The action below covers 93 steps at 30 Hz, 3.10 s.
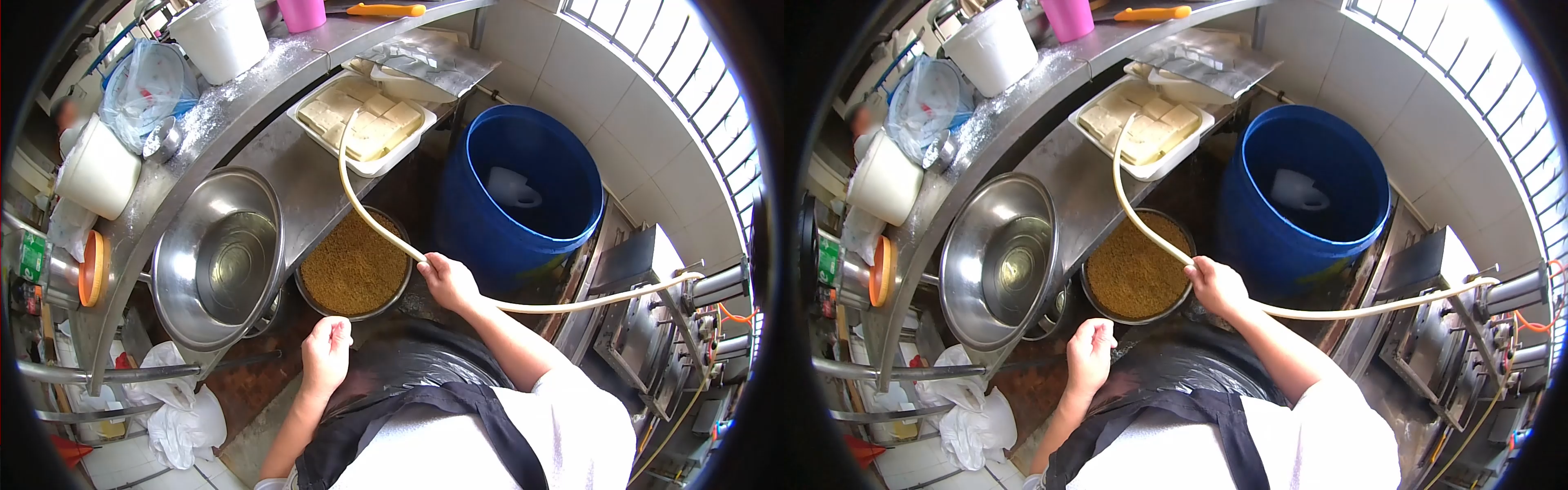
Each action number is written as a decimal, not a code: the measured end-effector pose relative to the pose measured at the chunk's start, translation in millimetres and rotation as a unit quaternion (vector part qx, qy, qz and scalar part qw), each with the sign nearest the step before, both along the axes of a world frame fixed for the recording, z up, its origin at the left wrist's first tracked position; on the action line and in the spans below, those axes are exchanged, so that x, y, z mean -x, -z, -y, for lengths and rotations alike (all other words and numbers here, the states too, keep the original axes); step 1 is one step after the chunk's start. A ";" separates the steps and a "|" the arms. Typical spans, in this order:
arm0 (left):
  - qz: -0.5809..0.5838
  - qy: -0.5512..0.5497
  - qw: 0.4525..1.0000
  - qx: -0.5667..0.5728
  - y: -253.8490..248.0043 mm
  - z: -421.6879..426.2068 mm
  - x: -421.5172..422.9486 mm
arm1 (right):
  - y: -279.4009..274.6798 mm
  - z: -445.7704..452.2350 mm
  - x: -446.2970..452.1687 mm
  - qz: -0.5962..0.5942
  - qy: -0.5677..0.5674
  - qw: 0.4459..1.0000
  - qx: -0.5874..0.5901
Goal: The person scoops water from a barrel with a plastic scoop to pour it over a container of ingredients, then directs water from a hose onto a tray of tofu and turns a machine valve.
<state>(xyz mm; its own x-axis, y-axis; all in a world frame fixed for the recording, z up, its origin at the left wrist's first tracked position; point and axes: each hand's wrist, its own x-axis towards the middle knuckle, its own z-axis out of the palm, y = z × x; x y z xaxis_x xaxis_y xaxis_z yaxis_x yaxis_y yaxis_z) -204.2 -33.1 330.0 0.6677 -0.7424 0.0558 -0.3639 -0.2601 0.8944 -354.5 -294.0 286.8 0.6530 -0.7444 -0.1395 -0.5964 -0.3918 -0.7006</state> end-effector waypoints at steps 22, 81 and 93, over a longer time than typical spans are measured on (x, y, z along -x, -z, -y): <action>-0.007 0.016 1.000 -0.006 0.4 1.5 -1.9 | -0.3 -0.6 -0.4 -0.007 0.007 1.000 0.002; -0.006 0.024 1.000 -0.008 1.7 -0.7 0.9 | 8.3 1.6 -1.0 0.020 0.003 0.998 0.053; -0.028 0.006 0.999 0.031 9.9 -0.6 2.6 | 5.2 1.1 -4.9 0.032 0.020 0.999 0.035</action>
